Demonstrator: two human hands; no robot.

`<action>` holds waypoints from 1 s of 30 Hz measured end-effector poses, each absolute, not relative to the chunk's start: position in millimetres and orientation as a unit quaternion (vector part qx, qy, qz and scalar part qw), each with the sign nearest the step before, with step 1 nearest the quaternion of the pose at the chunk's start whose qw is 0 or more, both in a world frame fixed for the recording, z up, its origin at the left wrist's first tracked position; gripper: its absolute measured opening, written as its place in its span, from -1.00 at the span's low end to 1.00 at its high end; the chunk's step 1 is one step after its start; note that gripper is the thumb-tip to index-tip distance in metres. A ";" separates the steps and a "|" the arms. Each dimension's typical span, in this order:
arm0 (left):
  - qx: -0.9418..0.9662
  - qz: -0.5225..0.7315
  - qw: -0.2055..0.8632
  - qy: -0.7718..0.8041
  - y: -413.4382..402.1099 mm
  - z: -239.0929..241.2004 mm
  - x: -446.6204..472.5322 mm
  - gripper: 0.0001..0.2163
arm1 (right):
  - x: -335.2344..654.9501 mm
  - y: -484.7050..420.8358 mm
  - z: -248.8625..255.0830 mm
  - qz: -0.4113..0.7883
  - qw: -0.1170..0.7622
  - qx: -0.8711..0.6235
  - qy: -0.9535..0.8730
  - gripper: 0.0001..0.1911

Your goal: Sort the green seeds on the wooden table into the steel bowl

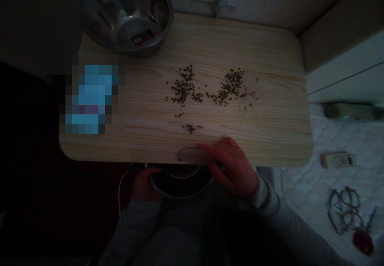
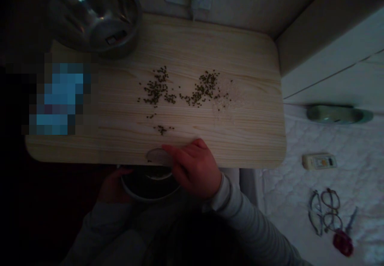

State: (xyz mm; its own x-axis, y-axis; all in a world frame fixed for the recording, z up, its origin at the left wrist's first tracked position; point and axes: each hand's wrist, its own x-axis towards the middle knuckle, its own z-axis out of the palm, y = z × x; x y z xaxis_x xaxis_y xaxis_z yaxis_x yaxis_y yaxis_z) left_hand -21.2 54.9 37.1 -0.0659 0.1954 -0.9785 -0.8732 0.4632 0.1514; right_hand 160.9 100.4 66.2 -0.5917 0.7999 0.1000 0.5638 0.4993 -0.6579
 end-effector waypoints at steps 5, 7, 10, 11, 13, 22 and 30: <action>-0.279 0.438 0.636 0.571 53.3 34.7 -23.3 -0.80 | 160.5 96.4 66.0 0.309 0.197 -0.367 -0.855 -0.61; -0.270 0.446 0.639 0.565 54.3 36.3 -23.1 -0.79 | 164.3 99.1 67.5 0.302 0.208 -0.382 -0.848 -0.61; -0.272 0.445 0.633 0.573 56.9 39.9 -21.8 -0.77 | 172.1 109.1 72.2 0.267 0.229 -0.449 -0.821 -0.61; -0.275 0.442 0.629 0.578 57.7 40.9 -21.2 -0.77 | 174.3 113.5 73.8 0.252 0.235 -0.476 -0.809 -0.61; -0.280 0.434 0.624 0.586 58.8 42.2 -20.3 -0.77 | 177.0 122.2 76.1 0.223 0.244 -0.512 -0.793 -0.61; -0.295 0.435 0.604 0.600 56.4 38.1 -22.5 -0.81 | 171.0 132.9 70.2 0.191 0.221 -0.515 -0.806 -0.62; -0.293 0.443 0.606 0.593 56.3 34.5 -22.3 -0.81 | 155.9 118.6 75.6 0.231 0.236 -0.496 -0.803 -0.61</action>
State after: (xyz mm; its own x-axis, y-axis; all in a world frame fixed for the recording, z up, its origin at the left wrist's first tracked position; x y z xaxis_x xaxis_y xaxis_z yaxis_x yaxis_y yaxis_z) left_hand -22.3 56.3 34.5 -0.0945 0.1894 -0.9773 -0.8833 0.4369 0.1701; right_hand 155.9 118.6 75.6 -0.3977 0.9053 0.1496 0.6871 0.4018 -0.6053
